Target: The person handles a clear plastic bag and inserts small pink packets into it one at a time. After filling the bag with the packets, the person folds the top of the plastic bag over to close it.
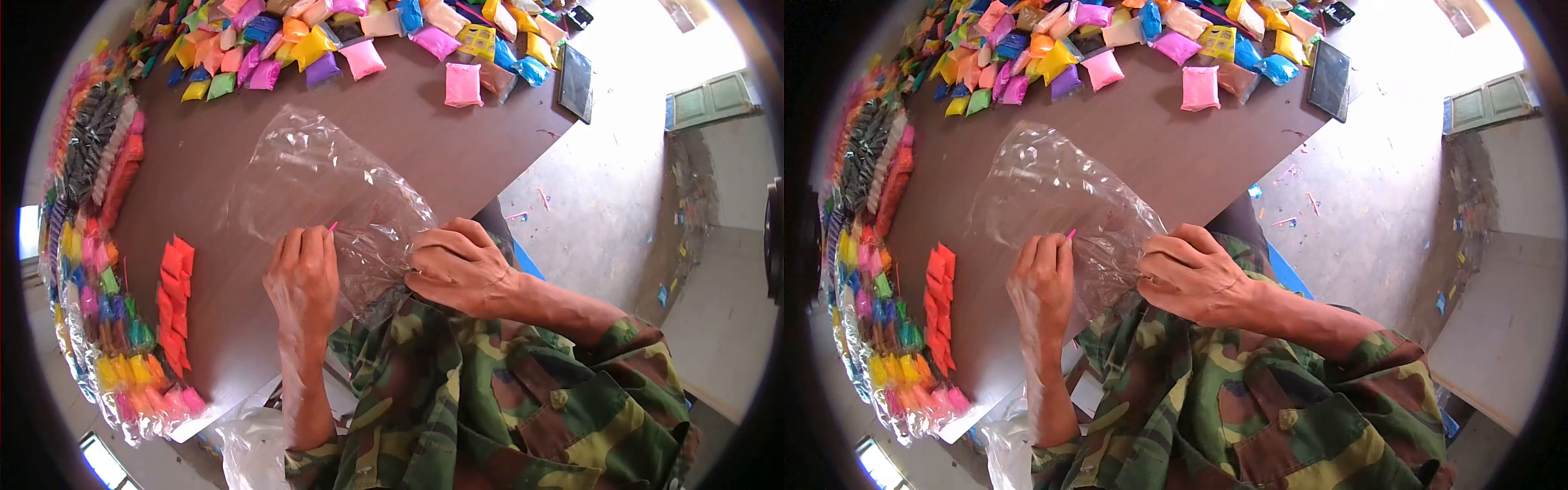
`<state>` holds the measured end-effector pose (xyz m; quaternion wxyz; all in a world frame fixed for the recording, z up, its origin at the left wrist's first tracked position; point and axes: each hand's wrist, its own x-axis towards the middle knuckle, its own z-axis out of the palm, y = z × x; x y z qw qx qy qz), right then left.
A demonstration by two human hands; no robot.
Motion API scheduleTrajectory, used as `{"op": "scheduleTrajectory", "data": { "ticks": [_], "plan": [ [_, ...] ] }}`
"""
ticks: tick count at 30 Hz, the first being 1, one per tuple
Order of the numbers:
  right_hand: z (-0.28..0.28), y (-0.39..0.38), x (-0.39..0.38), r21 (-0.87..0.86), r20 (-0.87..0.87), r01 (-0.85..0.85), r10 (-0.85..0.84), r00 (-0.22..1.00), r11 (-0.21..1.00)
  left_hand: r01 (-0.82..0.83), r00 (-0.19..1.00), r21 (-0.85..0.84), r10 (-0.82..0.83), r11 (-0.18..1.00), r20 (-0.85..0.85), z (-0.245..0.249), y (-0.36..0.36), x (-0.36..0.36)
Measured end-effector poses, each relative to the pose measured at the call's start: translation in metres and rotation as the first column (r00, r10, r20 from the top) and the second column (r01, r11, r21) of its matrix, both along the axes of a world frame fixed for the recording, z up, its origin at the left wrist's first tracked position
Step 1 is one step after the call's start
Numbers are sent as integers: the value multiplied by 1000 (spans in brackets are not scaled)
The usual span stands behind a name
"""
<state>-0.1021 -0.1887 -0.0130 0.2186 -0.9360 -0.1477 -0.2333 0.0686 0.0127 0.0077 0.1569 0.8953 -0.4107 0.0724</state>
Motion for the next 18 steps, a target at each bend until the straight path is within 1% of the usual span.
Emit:
{"op": "scheduleTrajectory", "data": {
  "ticks": [3, 6, 9, 13, 16, 18],
  "plan": [
    [-3, -6, -4, -10, 75, 26, -25, 997, 1000, 18, 1000, 11, -18, 1000, -2, 3, -1, -4],
    [0, -8, 1, 2, -20, 11, -11, 1000, 1000, 133, 982, -104, -145, 986, -118, 12, -9, -11],
    [5, -6, 14, 0, -9, 1, -1, 1000, 1000, 172, 975, -161, -191, 972, -112, 18, -25, -20],
    [4, -4, 24, 5, -29, -34, 34, 999, 999, 234, 959, -162, -255, 959, -122, 7, -45, -11],
    [3, -4, 25, 6, -49, -39, 39, 998, 999, 256, 965, -57, -259, 965, -45, 2, -55, -1],
    [2, -5, 25, 14, -85, -36, 37, 996, 999, 219, 974, -34, -220, 975, -46, -1, -60, 15]
  ]
}}
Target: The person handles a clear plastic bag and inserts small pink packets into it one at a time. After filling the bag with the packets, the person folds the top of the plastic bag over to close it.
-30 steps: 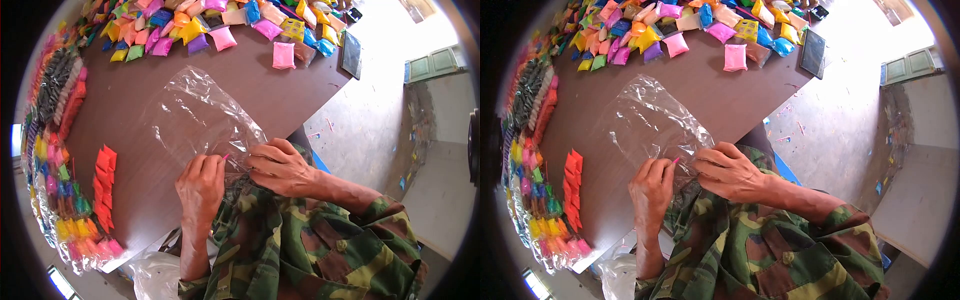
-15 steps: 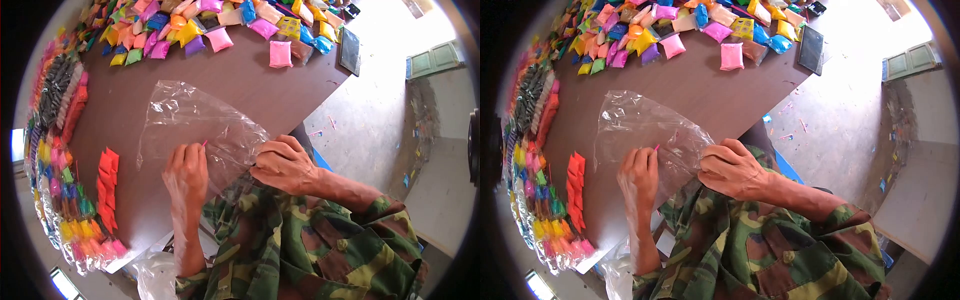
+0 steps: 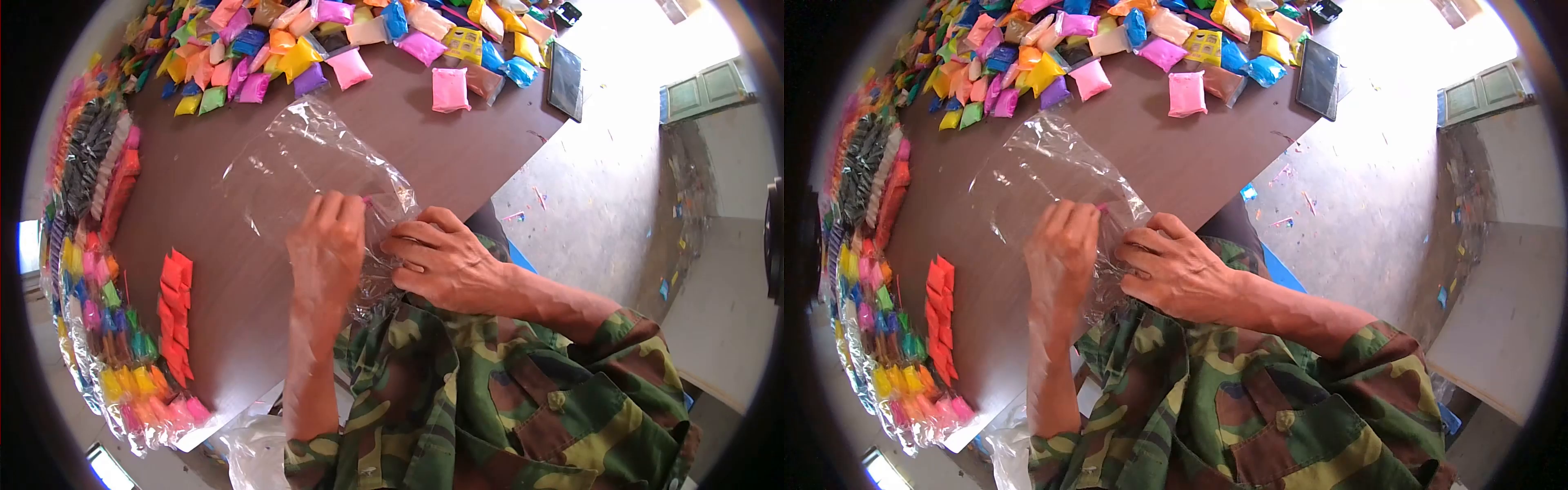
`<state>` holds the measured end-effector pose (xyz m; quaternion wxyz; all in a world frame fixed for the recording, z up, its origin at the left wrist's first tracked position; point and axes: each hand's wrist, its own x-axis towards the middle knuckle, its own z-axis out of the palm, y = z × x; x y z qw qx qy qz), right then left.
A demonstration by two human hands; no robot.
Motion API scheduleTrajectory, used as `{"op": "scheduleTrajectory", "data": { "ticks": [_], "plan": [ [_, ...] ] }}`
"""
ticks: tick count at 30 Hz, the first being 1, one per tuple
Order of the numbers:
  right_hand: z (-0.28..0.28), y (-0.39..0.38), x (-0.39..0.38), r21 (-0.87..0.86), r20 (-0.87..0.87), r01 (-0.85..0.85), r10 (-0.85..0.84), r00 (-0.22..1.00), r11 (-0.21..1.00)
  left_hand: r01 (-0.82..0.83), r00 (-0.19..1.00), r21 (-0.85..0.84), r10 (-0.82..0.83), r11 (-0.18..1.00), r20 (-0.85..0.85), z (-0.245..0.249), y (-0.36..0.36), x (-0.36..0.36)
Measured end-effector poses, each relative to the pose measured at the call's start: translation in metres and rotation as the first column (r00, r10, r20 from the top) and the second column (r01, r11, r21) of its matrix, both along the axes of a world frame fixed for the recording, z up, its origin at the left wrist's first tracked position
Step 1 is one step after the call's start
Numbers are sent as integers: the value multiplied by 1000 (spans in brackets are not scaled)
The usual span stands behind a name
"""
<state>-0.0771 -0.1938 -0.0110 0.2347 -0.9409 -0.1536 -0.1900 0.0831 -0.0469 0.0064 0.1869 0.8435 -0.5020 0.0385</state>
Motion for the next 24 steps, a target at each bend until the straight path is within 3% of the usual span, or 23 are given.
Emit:
{"op": "scheduleTrajectory", "data": {
  "ticks": [7, 10, 13, 16, 22, 24],
  "plan": [
    [-5, -1, -2, 36, 1, 32, -32, 999, 999, 102, 989, 46, -97, 994, -109, 15, 2, -14],
    [-2, -3, -3, 31, -32, 20, -19, 999, 999, 44, 999, 3, -44, 999, 9, 8, 1, 1],
    [0, -4, -1, 19, -54, 17, -16, 998, 1000, 30, 996, 62, -24, 998, -86, 17, 0, 13],
    [8, -4, -1, 14, -95, 35, -34, 995, 999, 93, 972, 11, -88, 996, -219, 28, -1, -1],
    [8, -2, 1, -14, -144, 61, -63, 988, 998, 102, 993, 60, -99, 993, -61, 14, -7, 12],
    [10, -2, 2, -14, -166, 68, -70, 984, 998, 88, 992, 66, -82, 994, -94, 20, -8, 16]
  ]
}}
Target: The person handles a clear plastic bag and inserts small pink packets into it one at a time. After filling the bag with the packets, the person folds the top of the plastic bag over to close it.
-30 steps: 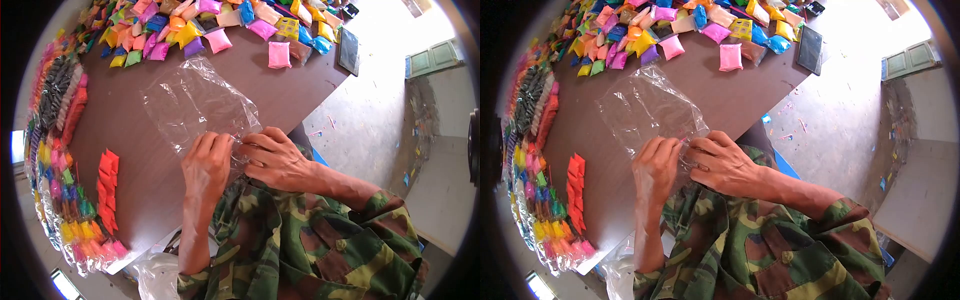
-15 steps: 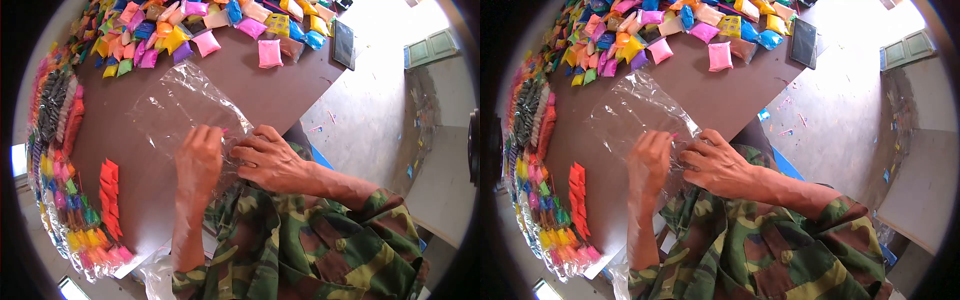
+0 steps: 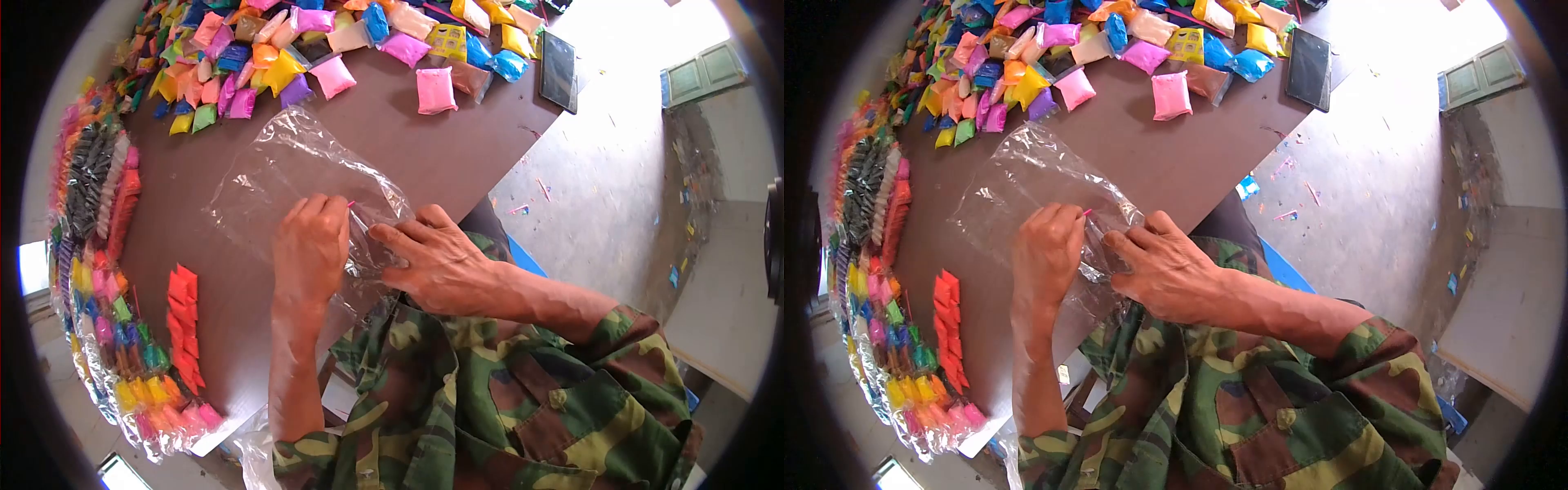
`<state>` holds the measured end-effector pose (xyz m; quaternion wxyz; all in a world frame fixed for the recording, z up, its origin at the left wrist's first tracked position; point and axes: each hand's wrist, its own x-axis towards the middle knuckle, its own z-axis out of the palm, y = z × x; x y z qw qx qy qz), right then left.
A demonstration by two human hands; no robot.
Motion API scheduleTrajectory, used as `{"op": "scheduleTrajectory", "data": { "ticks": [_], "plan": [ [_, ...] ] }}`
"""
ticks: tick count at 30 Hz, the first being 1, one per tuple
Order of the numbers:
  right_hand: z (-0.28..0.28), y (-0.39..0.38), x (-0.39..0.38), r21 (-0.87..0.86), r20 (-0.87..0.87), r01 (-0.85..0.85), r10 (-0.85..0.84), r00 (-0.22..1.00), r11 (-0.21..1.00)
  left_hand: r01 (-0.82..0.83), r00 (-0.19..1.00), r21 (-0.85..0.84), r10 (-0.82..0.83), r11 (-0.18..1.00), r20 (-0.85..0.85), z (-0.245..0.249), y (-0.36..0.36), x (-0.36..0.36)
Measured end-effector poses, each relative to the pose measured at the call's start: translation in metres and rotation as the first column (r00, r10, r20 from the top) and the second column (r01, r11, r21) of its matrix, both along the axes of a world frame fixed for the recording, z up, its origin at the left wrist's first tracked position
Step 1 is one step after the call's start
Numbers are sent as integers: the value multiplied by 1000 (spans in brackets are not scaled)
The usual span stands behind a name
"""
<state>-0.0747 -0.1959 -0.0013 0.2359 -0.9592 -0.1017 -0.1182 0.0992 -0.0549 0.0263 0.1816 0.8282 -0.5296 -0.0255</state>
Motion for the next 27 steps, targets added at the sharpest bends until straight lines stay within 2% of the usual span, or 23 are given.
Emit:
{"op": "scheduleTrajectory", "data": {
  "ticks": [4, 10, 13, 16, 19, 22, 25, 27],
  "plan": [
    [-1, -1, 2, -4, -10, 17, -17, 1000, 1000, 17, 990, 9, -16, 1000, -140, 10, 0, -12],
    [-1, 0, 2, -16, -36, 7, -7, 999, 1000, -30, 999, 41, 28, 999, 41, -4, -1, 6],
    [-2, -1, 2, -10, -30, 5, -5, 1000, 1000, 7, 999, 69, -4, 998, -42, 7, 0, 0],
    [-1, -1, 1, -3, -20, 10, -10, 1000, 1000, 16, 998, 54, -12, 998, -57, -1, 1, -12],
    [0, -1, 0, -1, -14, 8, -8, 1000, 1000, -70, 998, 57, 70, 996, 9, -5, 3, 8],
    [-1, -1, 1, -8, -5, 7, -7, 1000, 1000, -63, 990, 57, 70, 996, -123, 4, 5, -2],
    [-3, 0, 0, 6, -9, 12, -12, 1000, 1000, -23, 996, 30, 25, 999, -80, -6, 7, -12],
    [-1, -1, 0, 7, -39, 3, -3, 999, 1000, -84, 993, 24, 86, 996, -76, -8, 7, 1]
  ]
}}
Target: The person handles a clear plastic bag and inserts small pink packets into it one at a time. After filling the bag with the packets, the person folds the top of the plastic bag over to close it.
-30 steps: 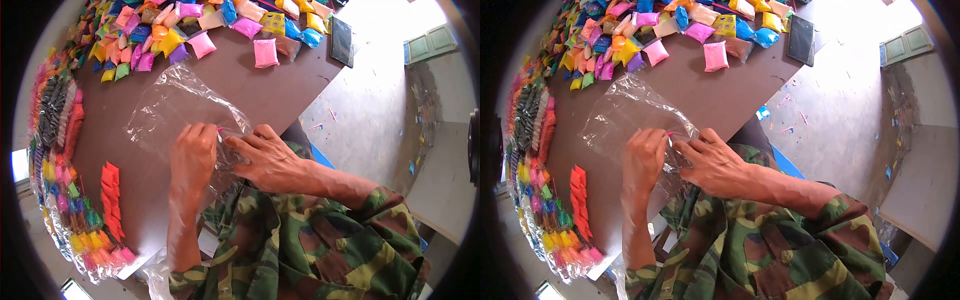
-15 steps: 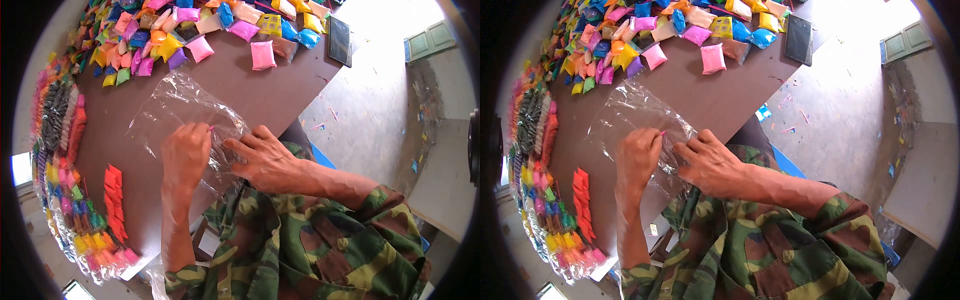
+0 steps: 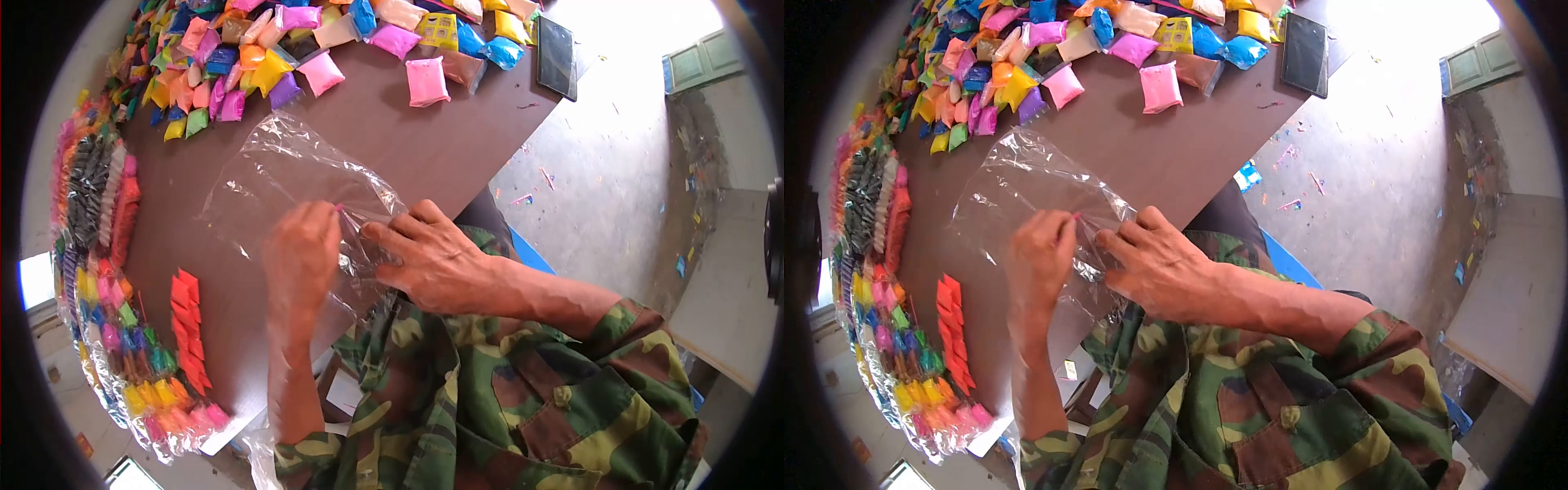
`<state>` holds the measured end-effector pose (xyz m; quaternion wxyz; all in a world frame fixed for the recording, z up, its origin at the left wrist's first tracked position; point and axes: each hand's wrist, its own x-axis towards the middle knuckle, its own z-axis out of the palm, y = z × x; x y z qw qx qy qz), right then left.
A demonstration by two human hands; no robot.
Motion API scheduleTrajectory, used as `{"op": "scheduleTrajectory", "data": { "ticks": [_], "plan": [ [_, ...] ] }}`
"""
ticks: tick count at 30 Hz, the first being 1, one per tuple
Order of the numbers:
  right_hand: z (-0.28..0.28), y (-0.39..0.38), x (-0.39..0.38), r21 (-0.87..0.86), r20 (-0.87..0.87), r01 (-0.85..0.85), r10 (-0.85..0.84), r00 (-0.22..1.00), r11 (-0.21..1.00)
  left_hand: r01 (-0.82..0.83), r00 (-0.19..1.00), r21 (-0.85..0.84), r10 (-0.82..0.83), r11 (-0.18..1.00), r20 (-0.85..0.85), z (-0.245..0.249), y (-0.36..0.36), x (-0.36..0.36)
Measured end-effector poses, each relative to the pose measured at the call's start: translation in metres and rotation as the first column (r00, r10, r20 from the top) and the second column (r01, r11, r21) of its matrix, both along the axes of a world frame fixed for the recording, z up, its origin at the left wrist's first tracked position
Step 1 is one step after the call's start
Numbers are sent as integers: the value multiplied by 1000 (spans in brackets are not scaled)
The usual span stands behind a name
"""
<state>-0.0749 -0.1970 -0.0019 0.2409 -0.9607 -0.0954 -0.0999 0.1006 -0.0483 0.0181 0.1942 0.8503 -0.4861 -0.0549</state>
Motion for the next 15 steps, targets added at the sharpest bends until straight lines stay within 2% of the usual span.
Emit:
{"op": "scheduleTrajectory", "data": {
  "ticks": [4, 7, 10, 13, 15],
  "plan": [
    [-1, 0, 1, -6, 38, 4, -3, 999, 1000, -41, 993, 66, 48, 997, -103, 13, 0, -7],
    [-3, 1, 0, -1, 36, 4, -4, 999, 1000, 37, 998, -54, -40, 998, -57, 0, 6, -17],
    [-1, 2, -1, 1, 31, 4, -4, 999, 1000, -76, 996, -46, 74, 996, -42, 2, 11, -1],
    [-3, 3, 0, -12, 65, 16, -15, 998, 1000, -48, 981, 28, 52, 998, -185, 17, 16, -17],
    [-4, 3, 0, -15, 91, 19, -18, 996, 1000, -33, 994, -8, 32, 999, -104, 6, 19, -17]
  ]
}}
